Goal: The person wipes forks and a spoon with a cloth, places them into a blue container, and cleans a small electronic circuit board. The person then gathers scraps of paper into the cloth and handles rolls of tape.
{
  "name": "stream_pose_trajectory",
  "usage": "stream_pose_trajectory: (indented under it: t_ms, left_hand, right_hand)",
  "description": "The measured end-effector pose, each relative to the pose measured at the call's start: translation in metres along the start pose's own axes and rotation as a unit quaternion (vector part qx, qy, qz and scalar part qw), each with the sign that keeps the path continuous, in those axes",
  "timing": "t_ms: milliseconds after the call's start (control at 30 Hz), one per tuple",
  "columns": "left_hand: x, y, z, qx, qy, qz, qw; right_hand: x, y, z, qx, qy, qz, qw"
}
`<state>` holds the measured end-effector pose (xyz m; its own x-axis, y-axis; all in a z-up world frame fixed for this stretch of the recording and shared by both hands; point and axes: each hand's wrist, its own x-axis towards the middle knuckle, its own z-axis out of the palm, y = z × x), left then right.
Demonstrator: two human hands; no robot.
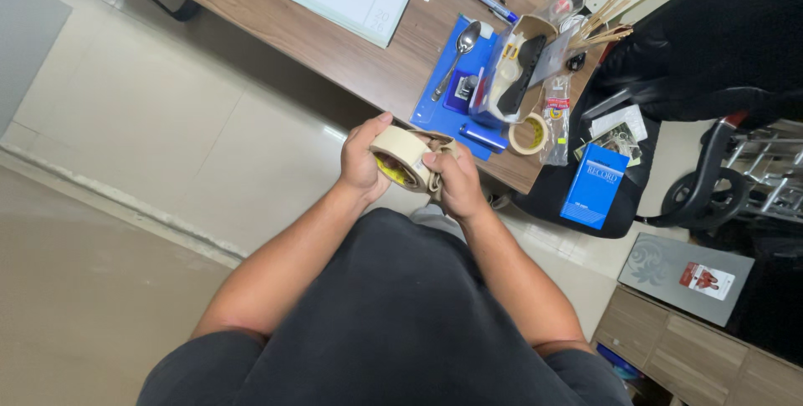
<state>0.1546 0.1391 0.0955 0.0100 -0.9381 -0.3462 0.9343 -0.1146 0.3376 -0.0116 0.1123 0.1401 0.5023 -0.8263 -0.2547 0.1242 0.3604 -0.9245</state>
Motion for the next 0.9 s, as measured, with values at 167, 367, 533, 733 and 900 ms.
stream_pose_trajectory:
  t_ms: [167,367,533,733,900]
  left_hand:
    - [0.022,-0.016,-0.003,0.324,-0.094,0.097,0.936]
    - [0.025,-0.053,0.073,0.566,-0.052,0.133,0.812]
    - [0.052,-0.099,0.092,0.24,0.005,0.162,0.957]
    - [0.065,-0.148,0.101,-0.07,0.04,0.041,0.996]
    - [0.06,-0.172,0.094,0.259,0.028,0.062,0.963]
  right_hand:
    - [-0.004,-0.018,-0.042,-0.069,-0.039,-0.013,0.997]
    - [-0.006,-0.048,-0.074,-0.218,0.054,-0.049,0.973]
    - [-0.009,-0.078,-0.109,-0.136,0.031,-0.076,0.987]
    - [-0.018,-0.076,-0.163,-0.127,0.011,-0.11,0.986]
    - [-0.021,-0.056,-0.204,-0.035,-0.016,0.007,0.999]
